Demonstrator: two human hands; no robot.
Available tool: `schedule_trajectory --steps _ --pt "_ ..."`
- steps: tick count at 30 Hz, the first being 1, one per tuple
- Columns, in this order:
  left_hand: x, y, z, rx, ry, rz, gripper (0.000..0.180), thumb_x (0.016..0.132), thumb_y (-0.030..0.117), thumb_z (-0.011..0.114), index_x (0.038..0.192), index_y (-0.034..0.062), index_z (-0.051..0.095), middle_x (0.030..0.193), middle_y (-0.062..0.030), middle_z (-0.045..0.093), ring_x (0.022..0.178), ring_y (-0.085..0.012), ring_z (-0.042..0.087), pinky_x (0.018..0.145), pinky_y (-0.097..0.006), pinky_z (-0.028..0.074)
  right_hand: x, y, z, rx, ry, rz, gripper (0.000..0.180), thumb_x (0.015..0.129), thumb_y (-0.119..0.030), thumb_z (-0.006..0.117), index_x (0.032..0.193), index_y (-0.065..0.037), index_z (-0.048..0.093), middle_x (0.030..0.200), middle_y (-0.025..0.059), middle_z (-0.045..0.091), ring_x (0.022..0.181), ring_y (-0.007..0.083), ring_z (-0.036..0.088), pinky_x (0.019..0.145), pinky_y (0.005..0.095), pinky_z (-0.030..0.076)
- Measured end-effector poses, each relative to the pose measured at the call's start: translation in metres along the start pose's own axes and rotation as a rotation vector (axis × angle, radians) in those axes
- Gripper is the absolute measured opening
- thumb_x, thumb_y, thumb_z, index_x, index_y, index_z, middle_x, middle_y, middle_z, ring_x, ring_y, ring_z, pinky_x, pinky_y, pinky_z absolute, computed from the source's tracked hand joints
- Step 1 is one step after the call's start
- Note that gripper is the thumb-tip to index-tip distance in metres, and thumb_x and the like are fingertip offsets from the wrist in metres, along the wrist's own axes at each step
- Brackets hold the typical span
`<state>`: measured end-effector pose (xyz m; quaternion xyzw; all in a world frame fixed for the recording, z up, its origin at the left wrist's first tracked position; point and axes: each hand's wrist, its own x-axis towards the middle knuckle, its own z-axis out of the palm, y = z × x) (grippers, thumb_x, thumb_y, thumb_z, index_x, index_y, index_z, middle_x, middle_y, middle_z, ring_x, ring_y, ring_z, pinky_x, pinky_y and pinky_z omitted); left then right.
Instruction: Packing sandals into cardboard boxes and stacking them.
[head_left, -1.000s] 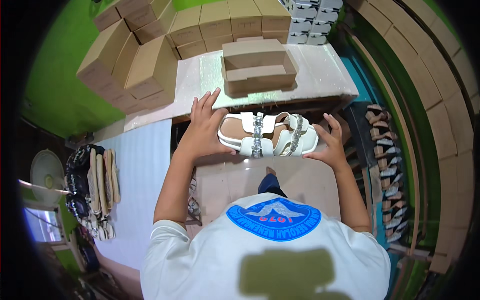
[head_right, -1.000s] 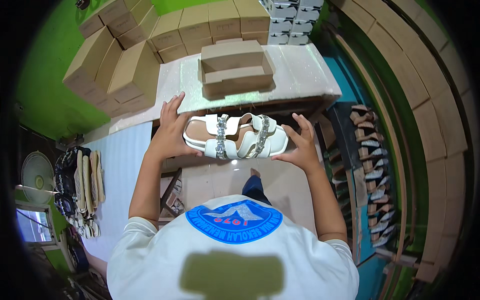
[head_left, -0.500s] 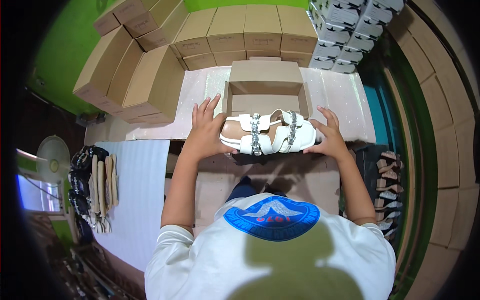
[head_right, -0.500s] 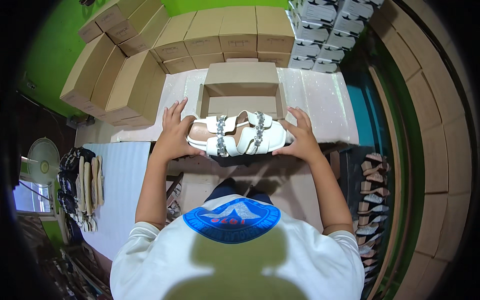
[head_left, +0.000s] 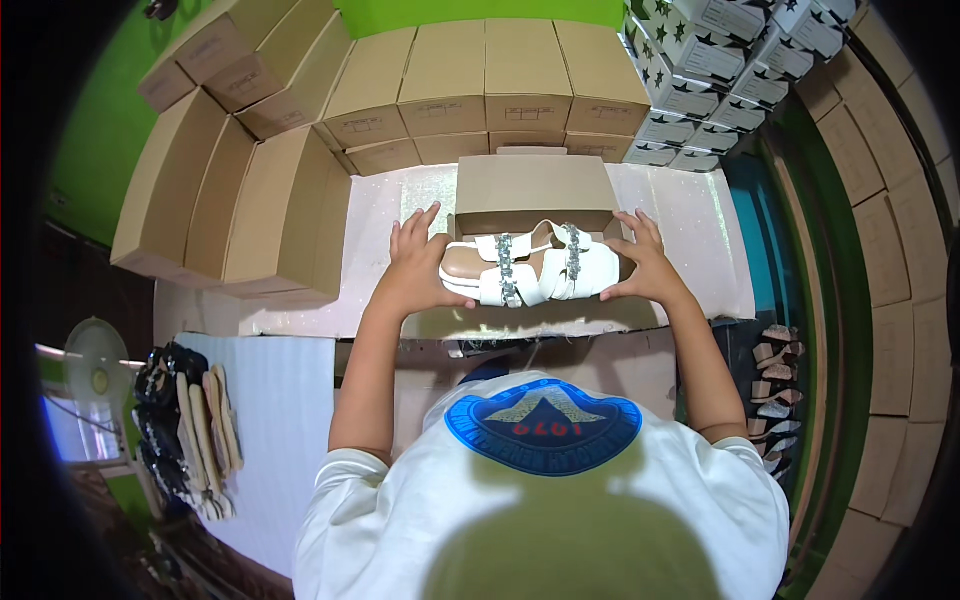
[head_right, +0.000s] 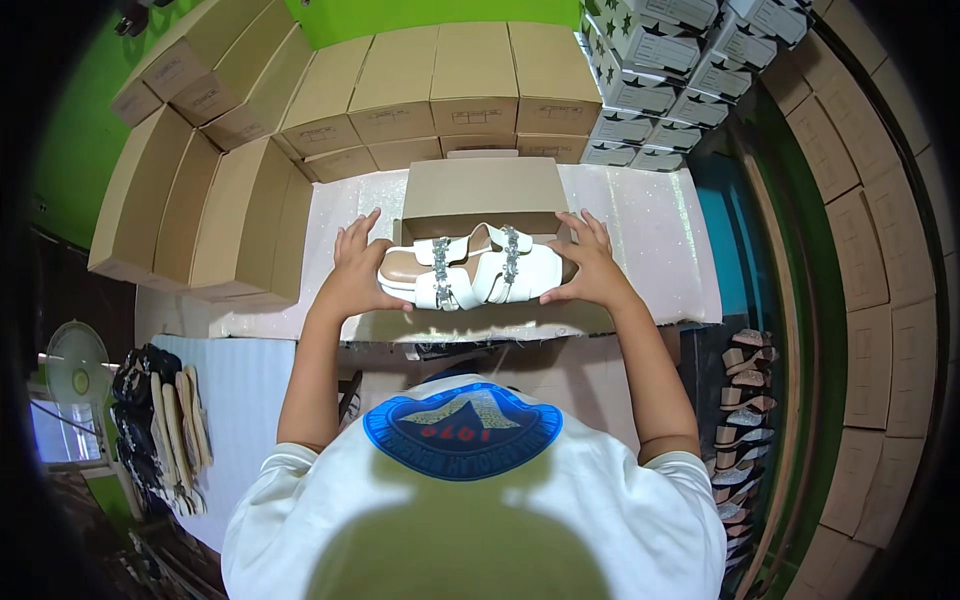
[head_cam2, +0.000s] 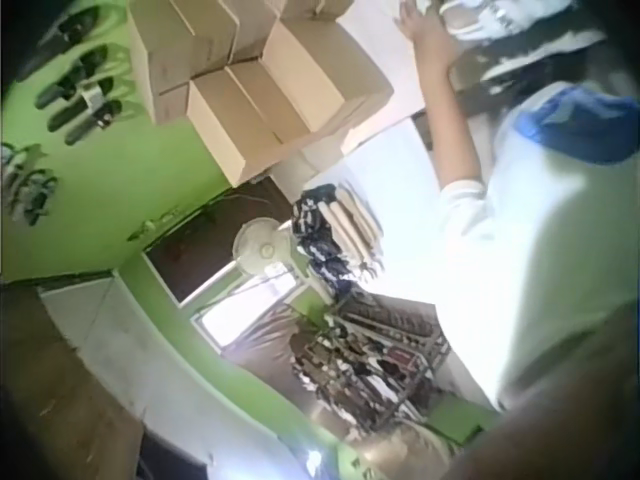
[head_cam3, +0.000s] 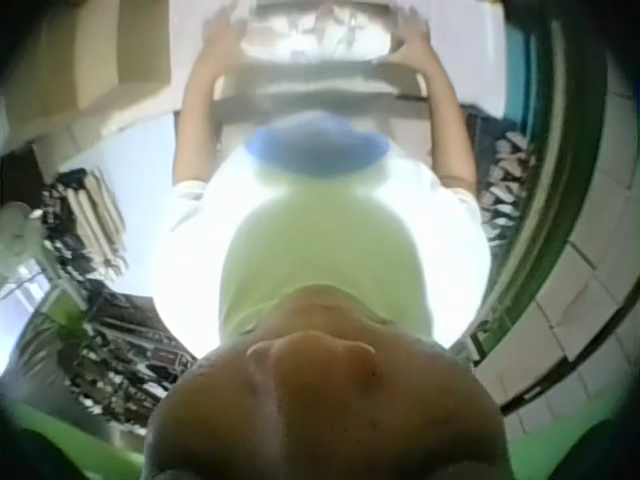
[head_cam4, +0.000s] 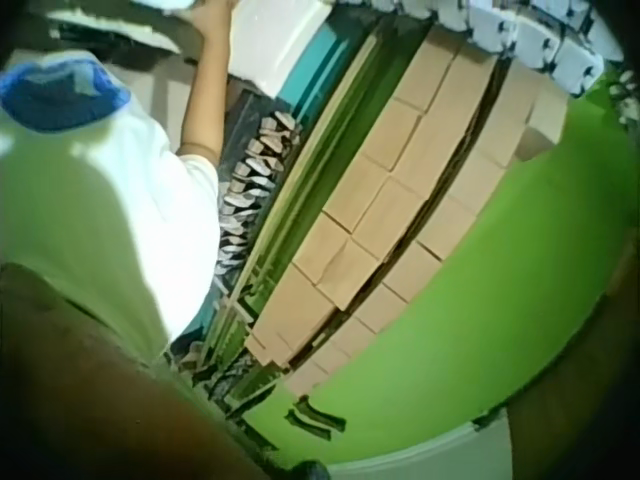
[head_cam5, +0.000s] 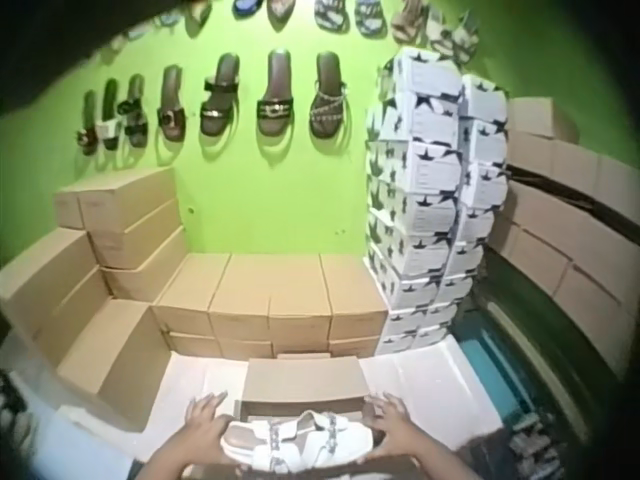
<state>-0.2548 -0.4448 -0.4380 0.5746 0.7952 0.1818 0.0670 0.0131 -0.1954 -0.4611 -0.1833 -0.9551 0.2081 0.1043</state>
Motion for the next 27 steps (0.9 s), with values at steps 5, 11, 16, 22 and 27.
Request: schedule_trajectory --steps 5,11,16,22,27 --pt "0.028 -0.011 0.017 0.032 -0.036 -0.002 0.089 0.035 0.049 0.082 0.106 0.0034 0.055 0.141 -0.0194 0.022 0.131 -0.0401 0.017 0.107 -0.054 0.007 0.012 0.002 0.003 -0.034 0.002 0.082 0.076 0.037 -0.044 0.084 0.106 -0.018 0.064 0.139 0.0069 0.031 0.132 0.0395 0.013 0.106 0.0520 0.015" --pt "0.043 -0.008 0.036 0.168 -0.078 0.017 0.087 0.037 0.049 0.082 0.106 0.0033 0.055 0.141 -0.0187 0.024 0.131 -0.0398 0.017 0.106 -0.056 0.008 0.016 0.009 0.006 -0.143 -0.032 0.139 0.077 0.038 -0.045 0.083 0.107 -0.017 0.063 0.139 0.0059 0.032 0.131 0.0390 0.015 0.106 0.0563 0.008" --pt "0.041 0.005 0.048 0.249 -0.093 -0.042 0.093 0.042 0.050 0.081 0.117 0.0052 0.050 0.142 -0.0185 0.020 0.131 -0.0401 0.017 0.105 -0.058 0.009 0.016 0.012 0.010 -0.265 -0.110 0.198 0.077 0.045 -0.050 0.078 0.111 -0.014 0.062 0.143 0.0069 0.026 0.132 0.0394 0.014 0.105 0.0590 0.006" --pt "0.018 -0.003 0.054 0.108 0.019 -0.286 0.109 0.055 0.053 0.074 0.139 0.0074 0.021 0.143 -0.0228 0.013 0.132 -0.0404 0.015 0.105 -0.057 0.008 -0.005 0.015 0.011 -0.199 -0.066 0.323 0.101 0.054 -0.054 0.074 0.136 -0.011 0.034 0.146 0.0131 0.019 0.133 0.0379 0.013 0.105 0.0576 0.007" --pt "-0.009 0.000 0.054 -0.083 -0.123 -0.308 0.121 0.048 0.058 0.075 0.140 0.0048 0.017 0.144 -0.0218 0.014 0.132 -0.0397 0.014 0.106 -0.054 0.009 -0.038 0.031 0.019 0.048 -0.195 0.326 0.121 0.050 -0.063 0.072 0.141 -0.008 0.016 0.146 0.0145 0.017 0.134 0.0344 0.015 0.106 0.0548 0.005"
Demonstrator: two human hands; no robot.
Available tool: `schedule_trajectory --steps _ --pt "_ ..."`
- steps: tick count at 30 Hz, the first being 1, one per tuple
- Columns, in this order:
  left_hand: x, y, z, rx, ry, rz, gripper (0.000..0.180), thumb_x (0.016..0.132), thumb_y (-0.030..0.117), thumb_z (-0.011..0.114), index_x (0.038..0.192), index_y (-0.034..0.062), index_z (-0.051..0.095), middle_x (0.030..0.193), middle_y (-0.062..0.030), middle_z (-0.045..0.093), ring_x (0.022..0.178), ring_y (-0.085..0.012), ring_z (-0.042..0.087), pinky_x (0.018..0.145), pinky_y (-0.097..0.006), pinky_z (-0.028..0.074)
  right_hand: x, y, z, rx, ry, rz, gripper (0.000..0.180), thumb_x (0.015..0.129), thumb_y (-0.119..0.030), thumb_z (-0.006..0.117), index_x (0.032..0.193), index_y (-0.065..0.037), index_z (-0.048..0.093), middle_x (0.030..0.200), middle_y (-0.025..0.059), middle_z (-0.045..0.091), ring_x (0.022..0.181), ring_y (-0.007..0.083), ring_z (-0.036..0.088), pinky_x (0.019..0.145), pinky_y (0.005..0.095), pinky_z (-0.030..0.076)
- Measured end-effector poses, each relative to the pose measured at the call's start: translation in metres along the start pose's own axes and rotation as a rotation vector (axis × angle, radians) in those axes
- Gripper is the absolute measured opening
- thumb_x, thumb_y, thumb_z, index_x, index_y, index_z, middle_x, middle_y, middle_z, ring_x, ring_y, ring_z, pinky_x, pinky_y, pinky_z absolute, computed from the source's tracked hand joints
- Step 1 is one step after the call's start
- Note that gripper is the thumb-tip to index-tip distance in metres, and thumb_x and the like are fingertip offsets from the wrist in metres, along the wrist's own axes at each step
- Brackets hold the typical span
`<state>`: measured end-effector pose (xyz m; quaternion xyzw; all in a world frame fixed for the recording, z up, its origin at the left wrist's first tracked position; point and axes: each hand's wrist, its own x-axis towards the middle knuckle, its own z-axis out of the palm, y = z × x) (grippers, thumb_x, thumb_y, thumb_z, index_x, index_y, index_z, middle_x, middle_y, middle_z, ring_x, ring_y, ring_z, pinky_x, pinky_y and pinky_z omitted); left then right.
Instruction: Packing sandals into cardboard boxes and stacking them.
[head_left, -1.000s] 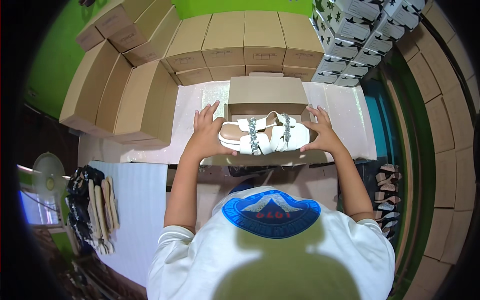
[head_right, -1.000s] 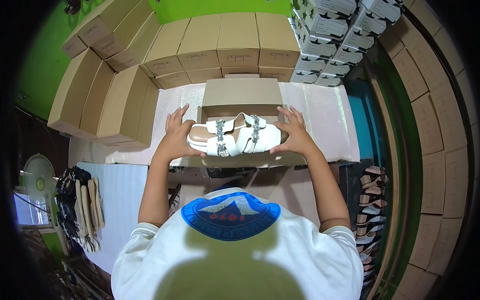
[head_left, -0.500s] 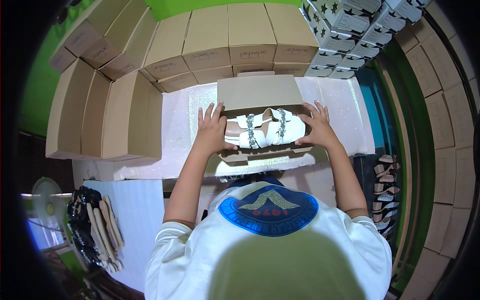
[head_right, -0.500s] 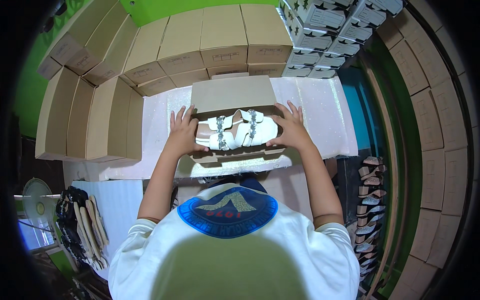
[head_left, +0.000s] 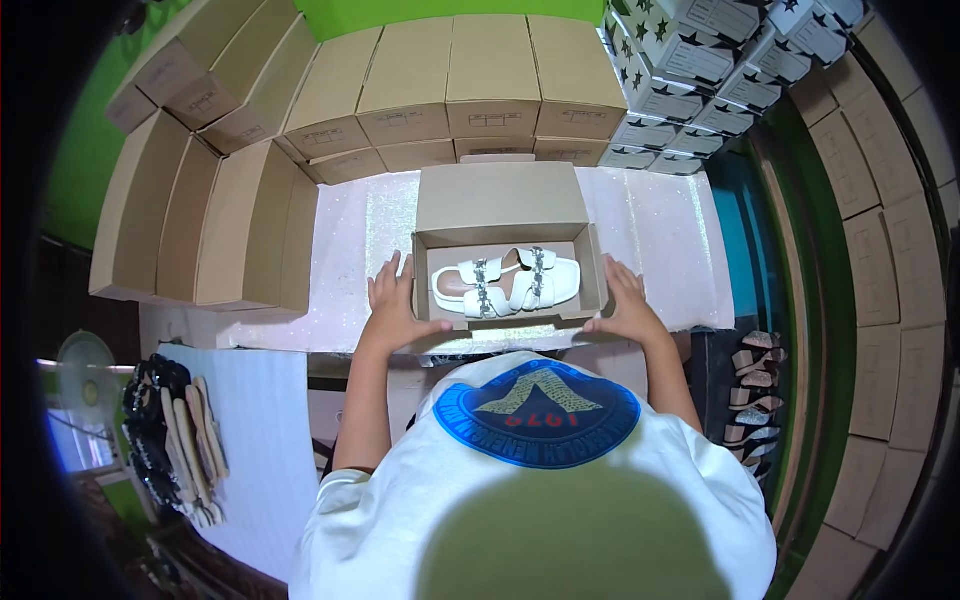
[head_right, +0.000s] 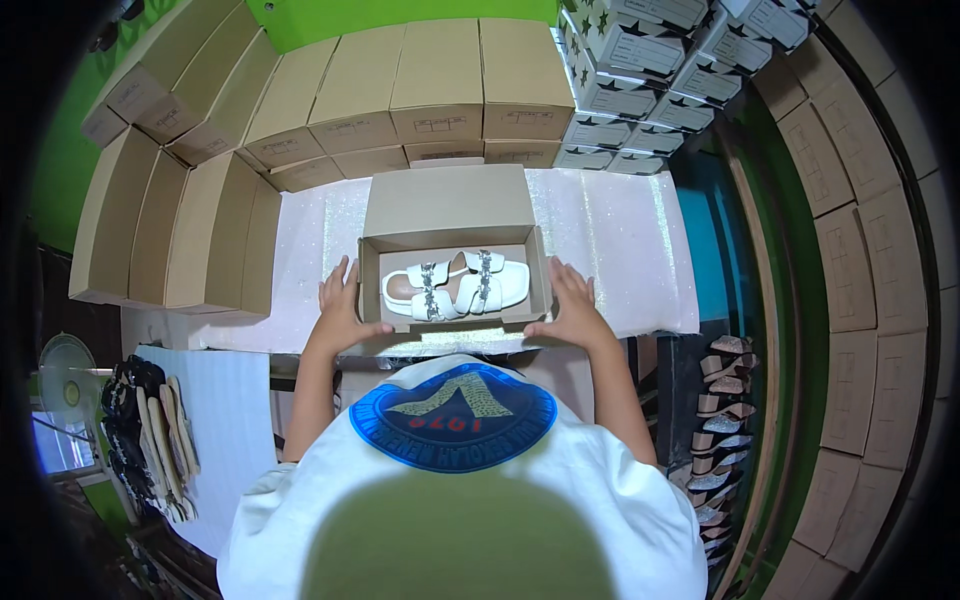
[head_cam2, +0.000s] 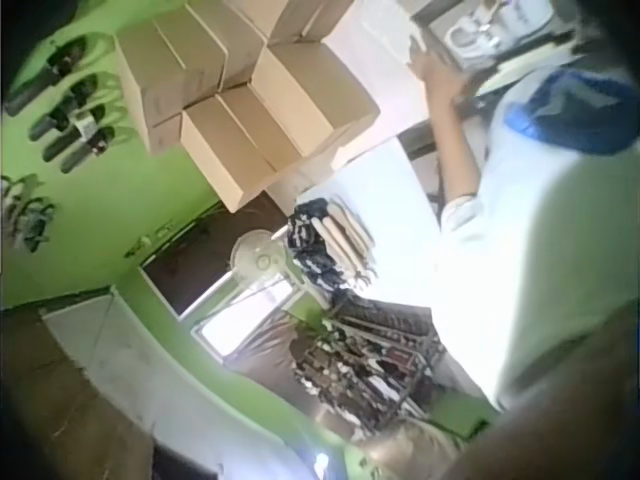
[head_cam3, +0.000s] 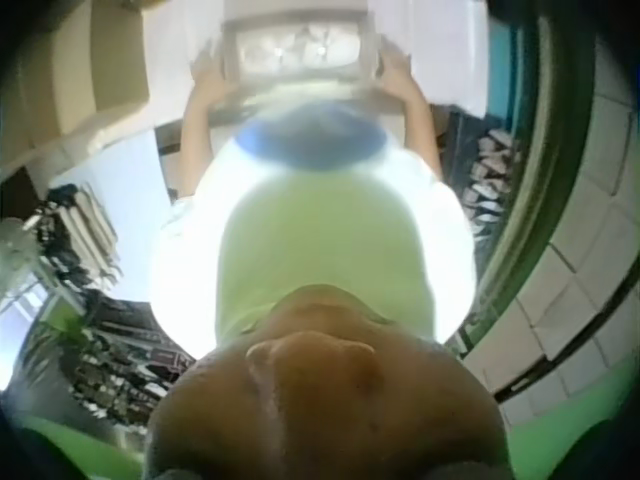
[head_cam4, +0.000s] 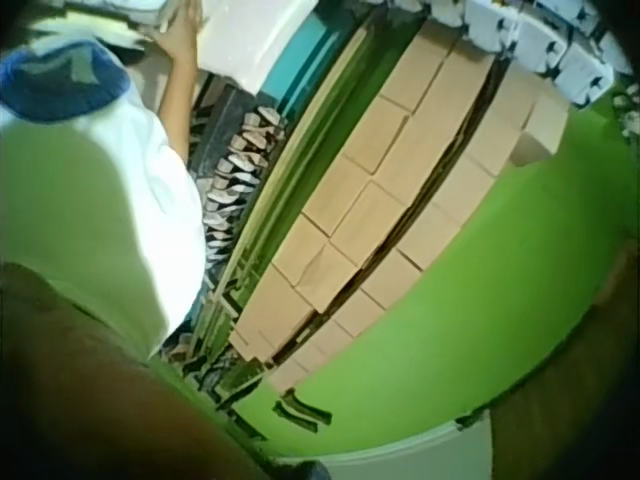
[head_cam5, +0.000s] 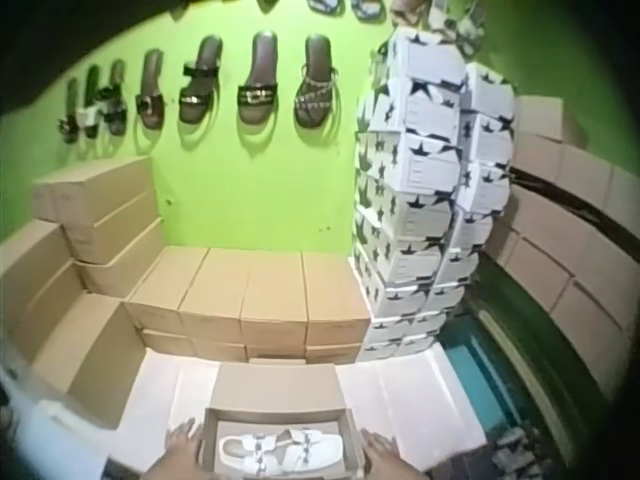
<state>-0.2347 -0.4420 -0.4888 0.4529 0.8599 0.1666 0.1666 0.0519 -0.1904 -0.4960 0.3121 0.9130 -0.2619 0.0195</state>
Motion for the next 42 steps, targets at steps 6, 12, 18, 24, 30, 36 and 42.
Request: schedule_trajectory --steps 6,12,18,24,30,36,42 --pt "-0.008 0.009 0.004 0.018 0.001 0.044 0.122 0.047 0.056 0.077 0.141 0.0071 0.015 0.144 -0.0198 0.015 0.132 -0.0383 0.017 0.107 -0.051 0.012 0.003 -0.008 0.010 -0.008 -0.004 -0.062 0.114 0.053 -0.062 0.071 0.142 -0.015 0.017 0.146 0.0136 0.019 0.133 0.0368 0.019 0.105 0.0550 0.011" --pt "0.000 0.014 0.016 0.043 0.066 0.017 0.098 0.065 0.046 0.070 0.140 0.0061 0.020 0.143 -0.0195 0.021 0.130 -0.0383 0.022 0.106 -0.050 0.014 0.016 -0.011 0.019 -0.013 0.039 -0.059 0.091 0.067 -0.057 0.065 0.140 -0.019 0.027 0.145 0.0154 0.020 0.131 0.0379 0.021 0.105 0.0515 0.015" --pt "0.004 0.033 0.037 0.106 0.155 0.014 0.086 0.074 0.048 0.060 0.138 0.0035 0.024 0.144 -0.0199 0.019 0.131 -0.0398 0.019 0.104 -0.056 0.013 0.022 -0.008 0.040 0.265 0.190 -0.064 0.078 0.072 -0.050 0.064 0.137 -0.019 0.034 0.143 0.0230 0.019 0.130 0.0388 0.022 0.104 0.0501 0.016" --pt "0.006 0.036 0.043 0.274 0.162 -0.033 0.077 0.078 0.051 0.053 0.134 0.0017 0.033 0.144 -0.0188 0.019 0.131 -0.0430 0.018 0.103 -0.058 0.012 0.023 -0.006 0.042 0.239 0.148 0.004 0.080 0.070 -0.050 0.066 0.138 -0.023 0.032 0.144 0.0239 0.016 0.130 0.0413 0.021 0.103 0.0514 0.016" --pt "0.006 0.041 0.039 0.309 0.098 -0.104 0.069 0.079 0.047 0.052 0.136 0.0110 0.035 0.146 -0.0153 0.017 0.132 -0.0417 0.013 0.105 -0.058 0.008 0.025 -0.010 0.041 0.189 0.094 0.084 0.084 0.066 -0.051 0.068 0.138 -0.030 0.029 0.145 0.0224 0.013 0.131 0.0415 0.018 0.100 0.0606 0.015" --pt "0.005 0.055 0.024 0.320 -0.002 -0.169 0.071 0.078 0.047 0.053 0.137 0.0120 0.032 0.147 -0.0132 0.013 0.134 -0.0405 0.006 0.104 -0.059 0.001 0.024 -0.019 0.036 0.140 0.082 0.135 0.086 0.066 -0.049 0.069 0.139 -0.032 0.026 0.146 0.0221 0.011 0.131 0.0423 0.016 0.099 0.0625 0.014" --pt "0.020 0.058 0.008 0.127 0.121 -0.172 0.069 0.079 0.047 0.055 0.134 0.0094 0.036 0.142 -0.0170 0.024 0.133 -0.0435 0.002 0.099 -0.065 -0.003 0.022 -0.017 0.039 0.078 0.238 0.044 0.079 0.067 -0.045 0.070 0.136 -0.025 0.036 0.143 0.0276 0.015 0.126 0.0443 0.027 0.101 0.0473 0.024"
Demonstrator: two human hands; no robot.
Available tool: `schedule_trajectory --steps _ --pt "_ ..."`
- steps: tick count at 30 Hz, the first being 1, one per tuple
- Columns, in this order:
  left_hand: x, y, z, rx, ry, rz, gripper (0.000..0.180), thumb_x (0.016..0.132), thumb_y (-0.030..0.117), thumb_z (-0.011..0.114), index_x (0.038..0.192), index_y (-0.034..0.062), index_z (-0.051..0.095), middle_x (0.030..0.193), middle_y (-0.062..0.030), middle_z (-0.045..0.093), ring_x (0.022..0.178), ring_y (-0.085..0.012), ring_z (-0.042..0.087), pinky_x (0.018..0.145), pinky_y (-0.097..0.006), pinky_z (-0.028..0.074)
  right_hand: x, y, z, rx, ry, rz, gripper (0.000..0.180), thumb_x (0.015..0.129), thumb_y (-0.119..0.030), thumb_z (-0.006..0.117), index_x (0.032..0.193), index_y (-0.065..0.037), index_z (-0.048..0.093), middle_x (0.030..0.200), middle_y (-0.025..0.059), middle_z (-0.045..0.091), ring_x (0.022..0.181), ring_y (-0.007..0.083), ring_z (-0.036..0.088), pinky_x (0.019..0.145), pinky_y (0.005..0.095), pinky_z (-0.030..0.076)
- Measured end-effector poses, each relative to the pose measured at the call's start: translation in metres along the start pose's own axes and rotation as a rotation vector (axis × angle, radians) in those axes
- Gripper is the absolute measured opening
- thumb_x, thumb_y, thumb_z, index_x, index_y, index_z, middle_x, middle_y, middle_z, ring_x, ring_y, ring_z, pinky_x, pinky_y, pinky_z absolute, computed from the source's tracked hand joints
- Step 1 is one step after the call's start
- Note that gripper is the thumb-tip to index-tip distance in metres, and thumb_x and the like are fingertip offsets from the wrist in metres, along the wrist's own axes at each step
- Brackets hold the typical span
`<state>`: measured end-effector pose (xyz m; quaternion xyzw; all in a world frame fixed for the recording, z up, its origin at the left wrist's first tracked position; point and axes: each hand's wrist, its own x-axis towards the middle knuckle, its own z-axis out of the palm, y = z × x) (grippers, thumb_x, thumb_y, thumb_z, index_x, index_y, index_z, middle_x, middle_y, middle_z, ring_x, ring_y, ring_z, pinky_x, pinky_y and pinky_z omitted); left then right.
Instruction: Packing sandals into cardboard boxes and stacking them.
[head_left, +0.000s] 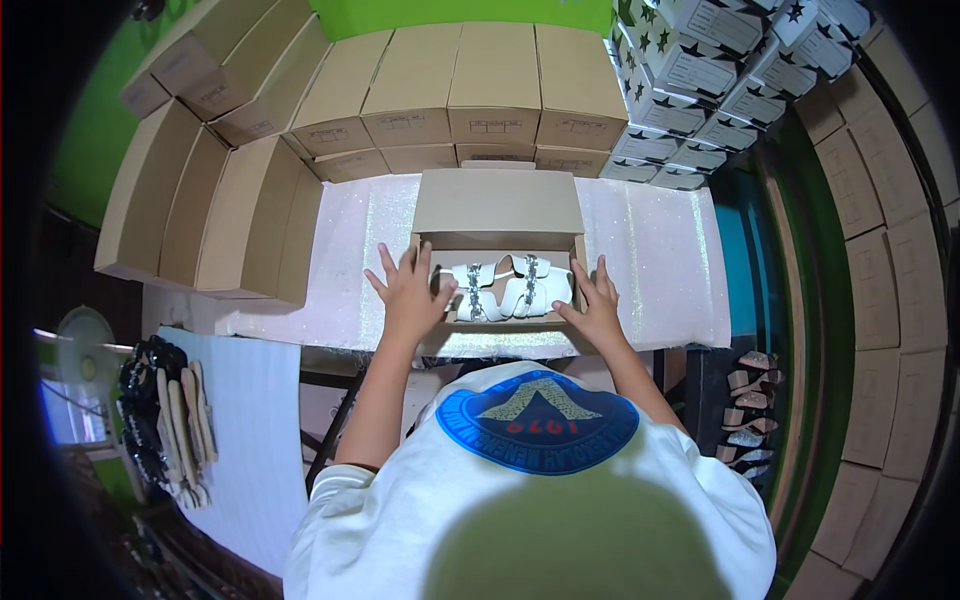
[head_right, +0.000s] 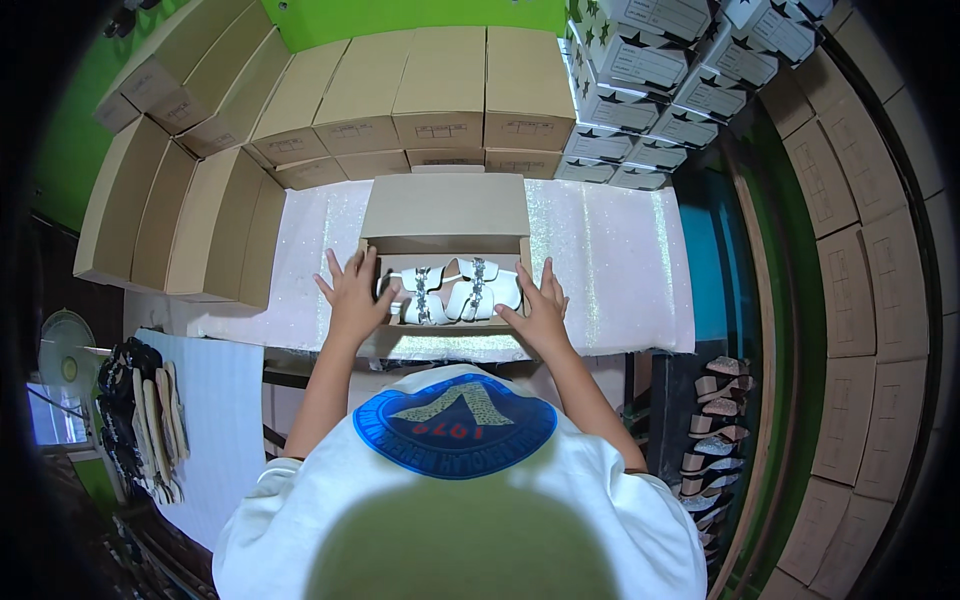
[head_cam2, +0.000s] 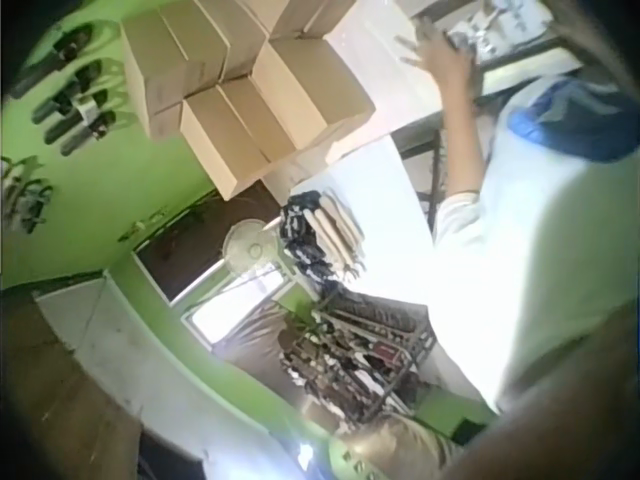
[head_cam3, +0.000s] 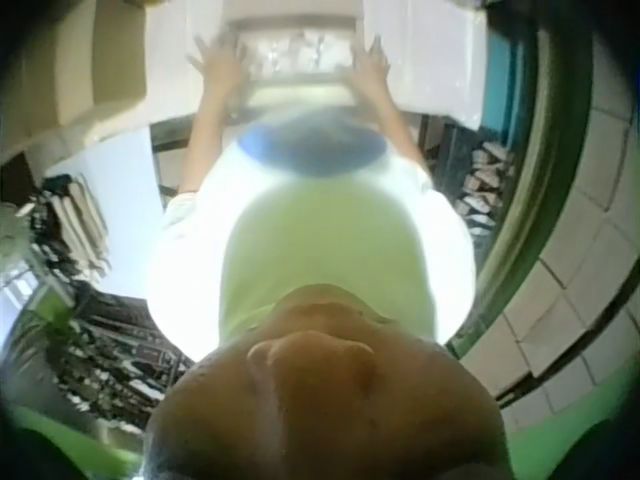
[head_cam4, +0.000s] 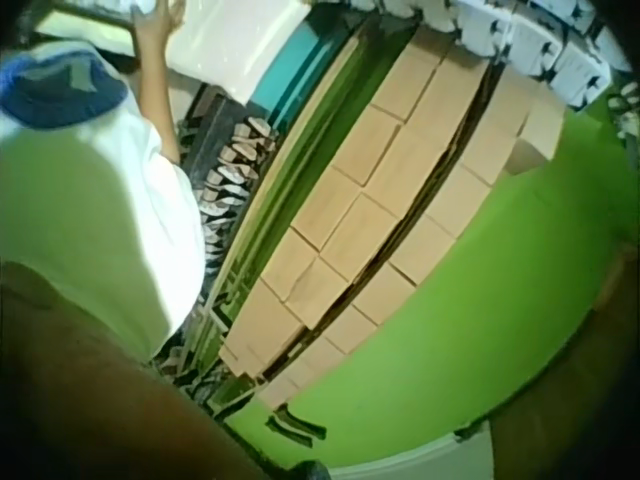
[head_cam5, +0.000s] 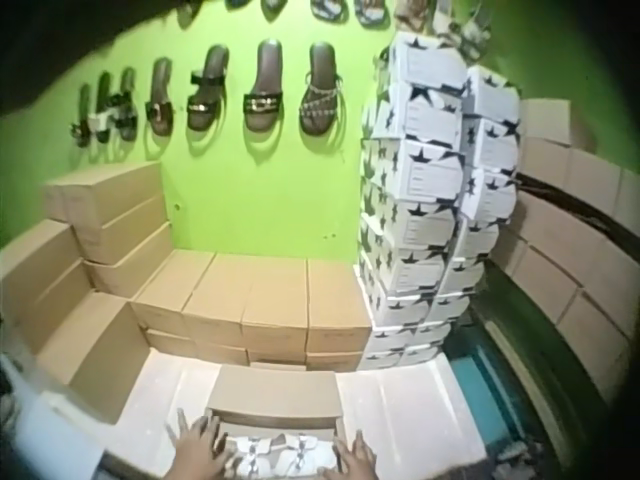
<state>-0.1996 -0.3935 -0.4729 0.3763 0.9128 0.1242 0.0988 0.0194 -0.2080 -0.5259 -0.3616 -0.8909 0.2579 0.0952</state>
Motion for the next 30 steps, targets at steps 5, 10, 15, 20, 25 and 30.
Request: schedule_trajectory --steps 5,10,15,20,25,30 --pt "0.069 -0.039 0.032 -0.288 0.259 -0.150 0.066 0.081 0.050 0.053 0.129 0.0065 0.043 0.137 -0.0213 0.032 0.132 -0.0456 0.004 0.099 -0.066 0.001 0.010 -0.006 -0.008 0.044 0.124 -0.048 0.067 0.076 -0.038 0.065 0.135 -0.021 0.038 0.144 0.0248 0.014 0.125 0.0431 0.027 0.102 0.0449 0.023" --pt "0.113 -0.048 0.026 -1.168 -0.154 -0.338 0.062 0.091 0.049 0.035 0.118 -0.0044 0.051 0.120 -0.0219 0.052 0.117 -0.0330 0.043 0.100 -0.039 0.029 0.025 -0.022 -0.027 0.054 0.171 -0.072 0.063 0.079 -0.032 0.062 0.134 -0.014 0.038 0.144 0.0221 0.017 0.126 0.0409 0.027 0.104 0.0455 0.019" --pt "0.099 -0.024 -0.007 -1.038 0.033 -0.310 0.060 0.094 0.045 0.031 0.115 -0.0070 0.052 0.115 -0.0193 0.055 0.109 -0.0274 0.050 0.095 -0.032 0.034 0.041 -0.040 -0.050 -0.018 0.264 -0.165 0.061 0.079 -0.033 0.062 0.133 -0.015 0.039 0.143 0.0194 0.022 0.127 0.0393 0.025 0.104 0.0509 0.017" --pt "0.098 -0.025 -0.019 -1.073 0.242 -0.173 0.059 0.093 0.047 0.032 0.120 -0.0031 0.049 0.125 -0.0179 0.048 0.118 -0.0267 0.042 0.101 -0.033 0.027 0.067 -0.081 -0.073 -0.171 0.355 -0.361 0.059 0.082 -0.041 0.055 0.135 -0.022 0.036 0.142 0.0092 0.027 0.130 0.0354 0.022 0.102 0.0606 0.004" --pt "0.083 -0.012 -0.048 -0.924 0.425 0.076 0.054 0.091 0.045 0.040 0.120 0.0013 0.049 0.127 -0.0164 0.047 0.123 -0.0267 0.038 0.104 -0.033 0.024 0.074 -0.106 -0.074 -0.343 0.314 -0.422 0.048 0.087 -0.045 0.047 0.131 -0.027 0.042 0.138 0.0092 0.034 0.131 0.0337 0.022 0.099 0.0658 -0.001" --pt "0.039 0.014 -0.061 -0.301 0.726 0.294 0.044 0.083 0.045 0.052 0.107 0.0087 0.059 0.125 -0.0124 0.048 0.124 -0.0339 0.032 0.103 -0.053 0.014 0.052 -0.106 -0.065 -0.240 0.483 -0.472 0.022 0.082 -0.031 0.058 0.102 -0.028 0.064 0.099 -0.0034 0.060 0.118 0.0272 0.042 0.094 0.0715 0.000"
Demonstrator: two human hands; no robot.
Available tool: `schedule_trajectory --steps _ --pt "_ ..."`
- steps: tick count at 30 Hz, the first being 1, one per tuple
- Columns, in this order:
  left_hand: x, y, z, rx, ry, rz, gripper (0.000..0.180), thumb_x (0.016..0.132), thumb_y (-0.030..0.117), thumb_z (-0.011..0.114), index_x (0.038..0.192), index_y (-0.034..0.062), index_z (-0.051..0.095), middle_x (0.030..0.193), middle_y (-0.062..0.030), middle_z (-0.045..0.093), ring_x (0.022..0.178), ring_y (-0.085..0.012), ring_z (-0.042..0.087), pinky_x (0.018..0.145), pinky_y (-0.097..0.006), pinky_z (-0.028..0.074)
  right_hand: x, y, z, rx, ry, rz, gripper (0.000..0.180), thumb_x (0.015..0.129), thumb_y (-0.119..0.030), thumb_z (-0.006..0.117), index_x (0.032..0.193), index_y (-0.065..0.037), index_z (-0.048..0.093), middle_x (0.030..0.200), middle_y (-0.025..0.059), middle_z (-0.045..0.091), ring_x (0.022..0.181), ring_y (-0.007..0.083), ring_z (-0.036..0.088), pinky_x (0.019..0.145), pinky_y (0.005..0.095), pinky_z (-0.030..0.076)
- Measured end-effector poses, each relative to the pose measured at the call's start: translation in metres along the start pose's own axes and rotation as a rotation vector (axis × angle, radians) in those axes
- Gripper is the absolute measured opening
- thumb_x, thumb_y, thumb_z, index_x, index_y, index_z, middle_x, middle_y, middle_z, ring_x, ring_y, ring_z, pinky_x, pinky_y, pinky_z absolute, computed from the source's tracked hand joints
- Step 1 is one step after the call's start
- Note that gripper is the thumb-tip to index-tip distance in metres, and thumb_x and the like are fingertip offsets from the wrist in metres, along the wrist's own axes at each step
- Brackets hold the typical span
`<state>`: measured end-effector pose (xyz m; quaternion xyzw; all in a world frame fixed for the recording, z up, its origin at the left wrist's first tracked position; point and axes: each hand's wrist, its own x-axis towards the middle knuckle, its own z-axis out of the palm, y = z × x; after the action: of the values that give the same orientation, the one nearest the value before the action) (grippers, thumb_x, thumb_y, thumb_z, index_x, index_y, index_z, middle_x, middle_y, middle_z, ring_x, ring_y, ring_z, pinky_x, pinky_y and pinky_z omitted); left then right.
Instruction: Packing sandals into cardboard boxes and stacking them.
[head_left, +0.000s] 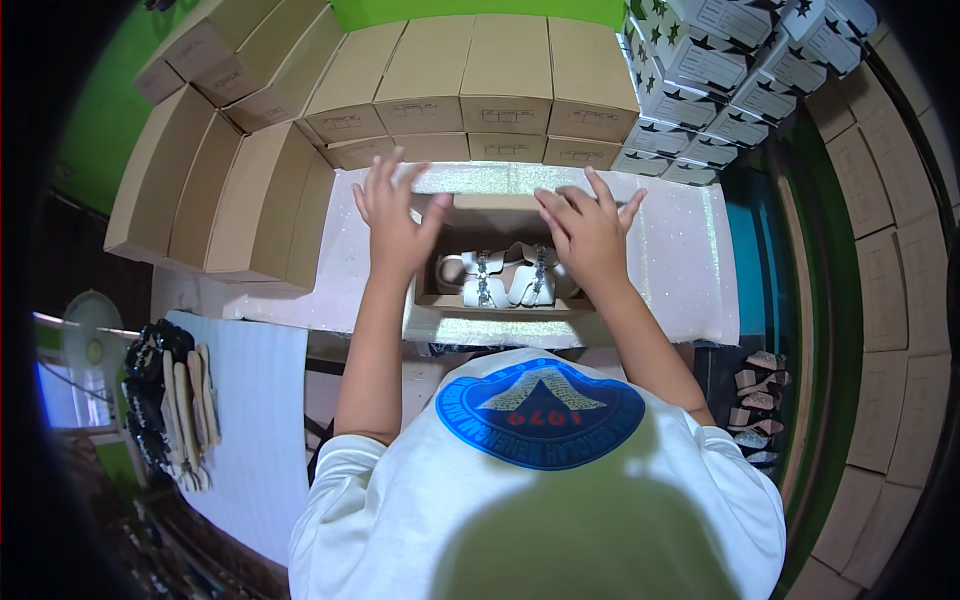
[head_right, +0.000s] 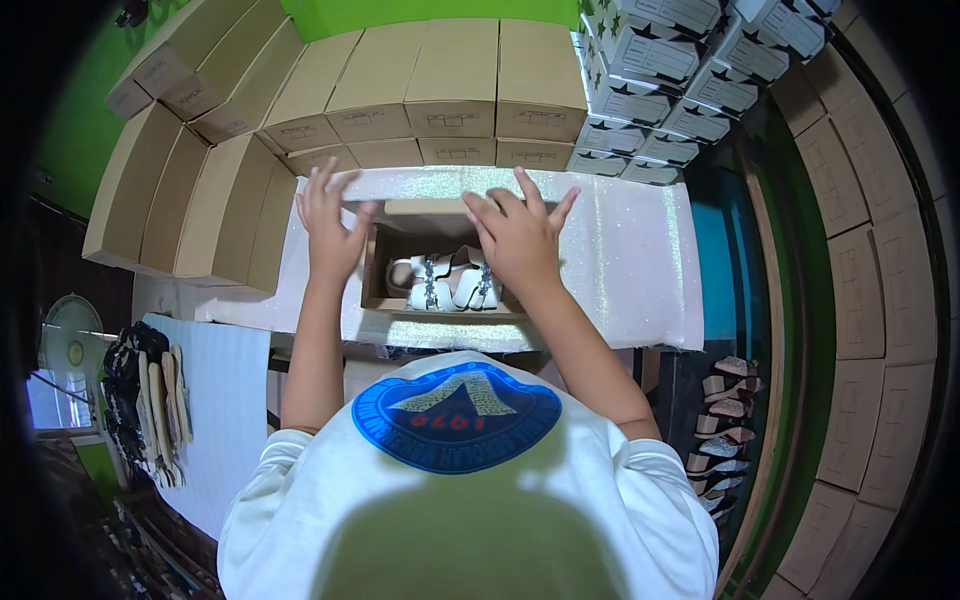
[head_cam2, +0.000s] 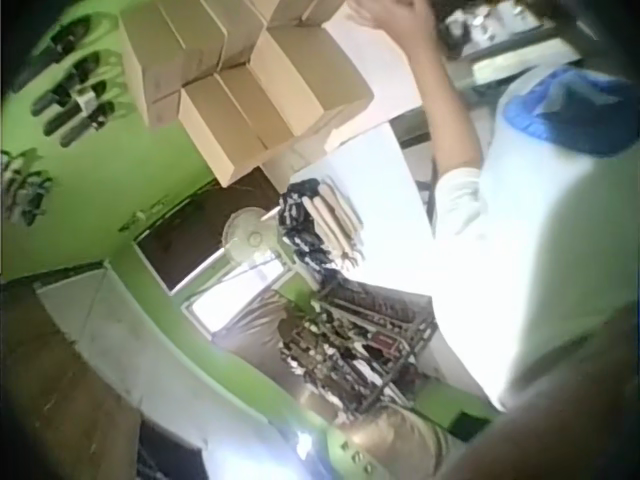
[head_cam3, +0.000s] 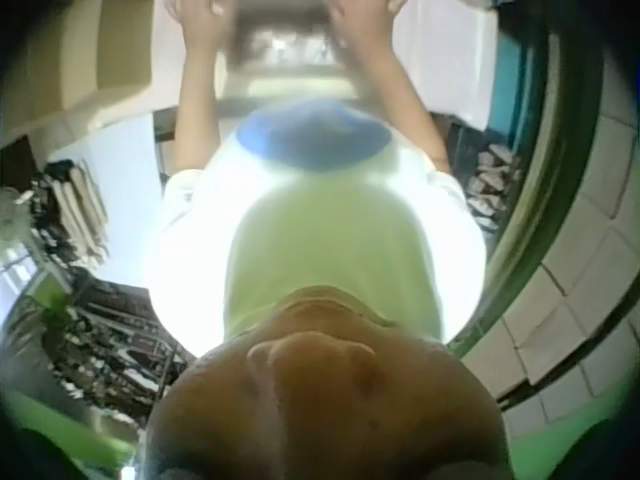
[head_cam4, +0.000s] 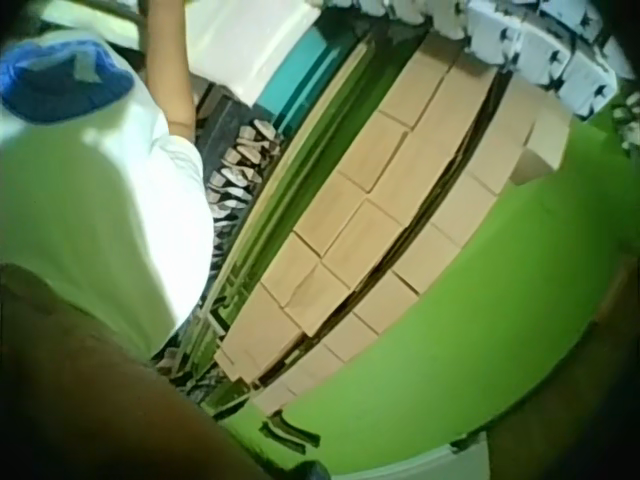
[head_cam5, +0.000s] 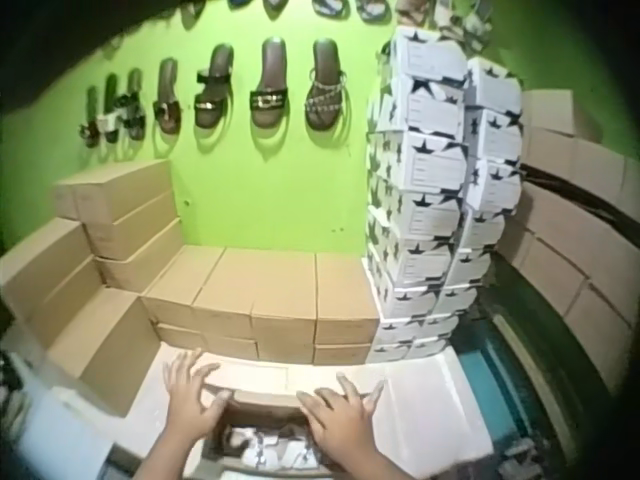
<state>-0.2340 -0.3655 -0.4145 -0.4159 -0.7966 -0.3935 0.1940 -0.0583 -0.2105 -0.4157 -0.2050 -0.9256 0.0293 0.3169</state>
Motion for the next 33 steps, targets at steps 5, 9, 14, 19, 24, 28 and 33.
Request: schedule_trajectory --steps 5,9,14,19,24,28,33 --pt "-0.039 0.037 -0.014 0.231 -0.332 0.273 0.038 0.075 0.042 0.062 0.105 0.0190 0.062 0.129 -0.0044 0.045 0.128 -0.0332 0.028 0.099 -0.067 0.006 -0.038 -0.008 -0.012 0.070 -0.085 -0.059 0.020 0.078 -0.029 0.062 0.097 -0.026 0.065 0.093 -0.0044 0.060 0.117 0.0259 0.044 0.096 0.0703 0.000" --pt "-0.078 0.036 -0.002 0.253 -0.536 0.335 0.044 0.074 0.040 0.064 0.113 0.0217 0.058 0.130 -0.0056 0.043 0.127 -0.0332 0.028 0.099 -0.066 0.011 -0.067 -0.010 -0.009 0.110 -0.262 -0.052 0.021 0.075 -0.031 0.064 0.095 -0.023 0.066 0.093 -0.0039 0.060 0.115 0.0246 0.045 0.097 0.0691 0.001" --pt "-0.106 0.024 0.016 0.170 -0.658 0.259 0.061 0.074 0.039 0.064 0.128 0.0176 0.044 0.135 -0.0105 0.037 0.126 -0.0334 0.030 0.099 -0.062 0.019 -0.089 -0.002 0.012 0.166 -0.402 -0.082 0.028 0.076 -0.034 0.063 0.101 -0.020 0.064 0.106 0.0013 0.056 0.116 0.0259 0.044 0.096 0.0693 0.011" --pt "-0.115 0.022 0.031 0.202 -0.719 0.249 0.077 0.072 0.038 0.065 0.134 0.0076 0.032 0.137 -0.0141 0.033 0.127 -0.0318 0.031 0.103 -0.052 0.023 -0.093 -0.006 0.027 0.188 -0.468 -0.112 0.041 0.078 -0.036 0.060 0.115 -0.021 0.056 0.124 0.0100 0.047 0.120 0.0291 0.040 0.098 0.0646 0.018" --pt "-0.120 0.019 0.047 0.218 -0.674 0.248 0.082 0.068 0.037 0.068 0.135 0.0057 0.031 0.138 -0.0124 0.033 0.129 -0.0266 0.030 0.105 -0.048 0.022 -0.094 -0.016 0.047 0.158 -0.501 -0.197 0.058 0.078 -0.038 0.059 0.128 -0.014 0.043 0.136 0.0126 0.036 0.127 0.0265 0.033 0.105 0.0522 0.019" --pt "-0.122 0.017 0.048 0.262 -0.671 0.231 0.084 0.067 0.040 0.068 0.135 0.0066 0.032 0.139 -0.0100 0.033 0.130 -0.0236 0.030 0.105 -0.047 0.022 -0.098 -0.017 0.049 0.142 -0.487 -0.219 0.062 0.079 -0.039 0.058 0.132 -0.012 0.038 0.138 0.0121 0.034 0.127 0.0279 0.033 0.103 0.0525 0.023" --pt "-0.118 0.011 0.039 0.249 -0.681 0.217 0.087 0.066 0.042 0.069 0.136 0.0062 0.030 0.139 -0.0128 0.032 0.128 -0.0272 0.031 0.104 -0.047 0.025 -0.103 -0.006 0.045 0.076 -0.468 -0.153 0.068 0.076 -0.044 0.060 0.133 -0.013 0.037 0.138 0.0105 0.034 0.127 0.0278 0.034 0.102 0.0520 0.024"
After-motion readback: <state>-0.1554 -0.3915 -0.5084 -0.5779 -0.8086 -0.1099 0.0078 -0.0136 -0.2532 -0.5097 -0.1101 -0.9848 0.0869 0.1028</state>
